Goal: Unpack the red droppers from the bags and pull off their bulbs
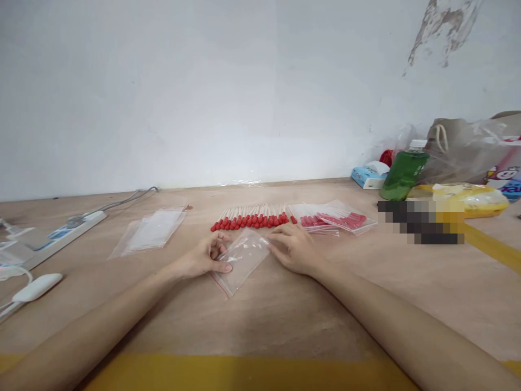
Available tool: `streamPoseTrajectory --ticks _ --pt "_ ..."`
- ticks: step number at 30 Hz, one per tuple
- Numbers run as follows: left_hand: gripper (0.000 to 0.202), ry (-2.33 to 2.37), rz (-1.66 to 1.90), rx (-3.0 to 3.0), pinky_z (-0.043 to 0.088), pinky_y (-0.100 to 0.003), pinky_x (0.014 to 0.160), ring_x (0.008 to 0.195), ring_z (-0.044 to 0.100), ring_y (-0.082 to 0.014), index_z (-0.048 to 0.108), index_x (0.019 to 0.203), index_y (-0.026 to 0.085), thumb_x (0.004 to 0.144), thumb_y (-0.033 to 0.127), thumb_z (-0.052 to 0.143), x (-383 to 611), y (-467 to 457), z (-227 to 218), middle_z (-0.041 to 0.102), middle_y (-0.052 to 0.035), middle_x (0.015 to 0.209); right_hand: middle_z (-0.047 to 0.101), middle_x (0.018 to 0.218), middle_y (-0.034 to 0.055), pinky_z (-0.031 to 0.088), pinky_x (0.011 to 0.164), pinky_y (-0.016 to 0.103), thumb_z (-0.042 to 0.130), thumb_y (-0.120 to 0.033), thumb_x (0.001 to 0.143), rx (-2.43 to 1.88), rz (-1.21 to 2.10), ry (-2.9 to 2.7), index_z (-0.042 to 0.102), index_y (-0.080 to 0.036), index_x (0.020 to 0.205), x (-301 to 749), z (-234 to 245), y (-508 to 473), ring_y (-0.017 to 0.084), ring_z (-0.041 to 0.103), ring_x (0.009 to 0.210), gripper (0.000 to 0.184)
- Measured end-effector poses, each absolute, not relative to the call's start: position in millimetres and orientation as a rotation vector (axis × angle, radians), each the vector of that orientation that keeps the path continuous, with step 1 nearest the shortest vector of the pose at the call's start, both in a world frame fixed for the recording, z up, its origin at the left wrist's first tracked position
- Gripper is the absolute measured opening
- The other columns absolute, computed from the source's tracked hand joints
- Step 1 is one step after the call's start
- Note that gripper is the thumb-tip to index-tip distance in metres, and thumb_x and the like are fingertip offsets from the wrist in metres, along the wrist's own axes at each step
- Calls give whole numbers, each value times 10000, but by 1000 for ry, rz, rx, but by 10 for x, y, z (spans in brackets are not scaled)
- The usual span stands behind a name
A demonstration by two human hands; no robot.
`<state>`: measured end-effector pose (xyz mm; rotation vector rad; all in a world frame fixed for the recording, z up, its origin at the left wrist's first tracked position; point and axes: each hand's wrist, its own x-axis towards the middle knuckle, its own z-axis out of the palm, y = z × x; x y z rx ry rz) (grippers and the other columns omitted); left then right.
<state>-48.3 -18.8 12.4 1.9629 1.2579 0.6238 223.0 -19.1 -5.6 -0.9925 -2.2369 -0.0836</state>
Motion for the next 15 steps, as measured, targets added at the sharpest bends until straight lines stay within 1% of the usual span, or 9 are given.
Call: streamPoseTrajectory --ticks 1,3,4,6,7,9,12,14,15 --pt "612 1283 576 1915 334 -193 478 546 428 -78 487 971 154 475 355 783 -502 -194 153 499 42 702 606 1007 82 399 833 365 477 -230 785 -1104 -183 -2174 635 -202 984 2274 -8 -170 199 535 944 255" --pt "448 1275 459 1890 308 -191 467 523 411 -78 521 827 147 524 385 749 -553 -206 223 457 59 599 575 1069 101 377 837 410 480 -173 720 -1404 -363 -2041 602 -185 1034 2400 108 -122 244 509 990 337" --pt "372 1246 429 1893 316 -197 473 527 424 -85 530 755 147 569 410 716 -586 -204 258 463 50 581 542 1130 122 364 843 438 493 -174 683 -1565 -431 -1987 558 -168 1105 2476 167 -96 277 484 1031 427" --pt "325 1211 494 1877 356 -219 494 547 471 -106 539 685 152 634 452 654 -674 -166 320 511 22 596 489 1203 157 355 835 469 498 -191 651 -1850 -463 -1956 494 -146 1182 2636 269 -40 317 460 1067 534" --pt "326 1230 591 1849 380 -231 505 558 496 -118 546 693 155 639 461 644 -734 -126 346 536 11 616 494 1195 169 359 824 468 492 -198 653 -1985 -434 -1966 501 -137 1172 2714 306 -9 323 466 1062 523" --pt "343 1361 862 1761 416 -252 516 569 532 -137 552 750 158 615 456 657 -894 -8 385 561 -3 644 553 1101 183 384 776 431 482 -195 662 -2211 -298 -2021 562 -120 1081 2849 349 56 312 518 994 433" --pt "347 1710 1318 1642 436 -271 512 552 543 -147 540 813 164 610 423 652 -1238 203 398 553 -3 626 619 926 184 405 685 348 473 -161 679 -2341 -142 -2096 626 -100 939 2983 364 142 275 584 862 307" --pt "345 2030 1385 1626 443 -308 532 566 555 -173 518 868 175 623 382 644 -1510 313 366 553 -9 642 630 866 188 400 642 323 456 -151 710 -2331 -165 -2100 642 -91 890 3019 371 164 267 599 810 267" --pt "371 2103 1382 1622 441 -347 565 602 560 -204 505 899 175 612 353 659 -1643 352 338 550 -18 644 632 852 191 398 628 322 445 -164 734 -2321 -205 -2076 648 -91 873 3023 381 160 270 601 796 257"
